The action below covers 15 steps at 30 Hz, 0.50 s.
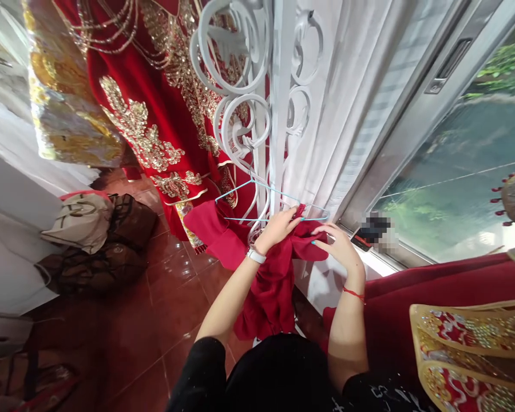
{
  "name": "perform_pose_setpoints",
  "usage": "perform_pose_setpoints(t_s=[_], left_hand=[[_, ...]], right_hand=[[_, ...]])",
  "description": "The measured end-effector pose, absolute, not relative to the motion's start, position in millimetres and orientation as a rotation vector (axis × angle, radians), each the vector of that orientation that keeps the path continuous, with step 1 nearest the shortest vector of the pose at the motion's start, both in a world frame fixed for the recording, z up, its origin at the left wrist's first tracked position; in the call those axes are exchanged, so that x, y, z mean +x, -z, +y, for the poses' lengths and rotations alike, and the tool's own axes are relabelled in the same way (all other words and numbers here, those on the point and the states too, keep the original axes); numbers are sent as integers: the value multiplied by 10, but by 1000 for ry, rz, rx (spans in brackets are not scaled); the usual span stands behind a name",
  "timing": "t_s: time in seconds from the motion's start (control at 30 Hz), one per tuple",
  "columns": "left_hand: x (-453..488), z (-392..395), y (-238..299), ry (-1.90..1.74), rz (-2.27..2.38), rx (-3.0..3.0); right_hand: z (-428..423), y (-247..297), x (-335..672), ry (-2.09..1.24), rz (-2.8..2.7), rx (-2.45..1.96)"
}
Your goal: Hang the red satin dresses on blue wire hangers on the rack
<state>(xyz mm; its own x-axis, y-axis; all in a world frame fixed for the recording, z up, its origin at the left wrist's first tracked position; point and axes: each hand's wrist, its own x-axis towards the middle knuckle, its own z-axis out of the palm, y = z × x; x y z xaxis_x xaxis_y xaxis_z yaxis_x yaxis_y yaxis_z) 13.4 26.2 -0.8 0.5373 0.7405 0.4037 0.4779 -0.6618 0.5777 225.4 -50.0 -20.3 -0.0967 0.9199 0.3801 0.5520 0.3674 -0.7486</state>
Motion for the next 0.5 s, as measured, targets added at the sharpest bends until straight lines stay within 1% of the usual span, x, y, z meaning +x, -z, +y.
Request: perform_pose_setpoints(t_s=[0.17,0.3,0.5], left_hand=[[107,299,56,-917,1061,2251],[83,281,14,-847,1128,2277],[129,313,-61,-815,1022,2264]], right_hand=[[-483,16,2510,-495,-1735,-1319],[-308,-300,2594,-490,-1772,-1275],[9,-805,2163,-438,-2070,-1145]])
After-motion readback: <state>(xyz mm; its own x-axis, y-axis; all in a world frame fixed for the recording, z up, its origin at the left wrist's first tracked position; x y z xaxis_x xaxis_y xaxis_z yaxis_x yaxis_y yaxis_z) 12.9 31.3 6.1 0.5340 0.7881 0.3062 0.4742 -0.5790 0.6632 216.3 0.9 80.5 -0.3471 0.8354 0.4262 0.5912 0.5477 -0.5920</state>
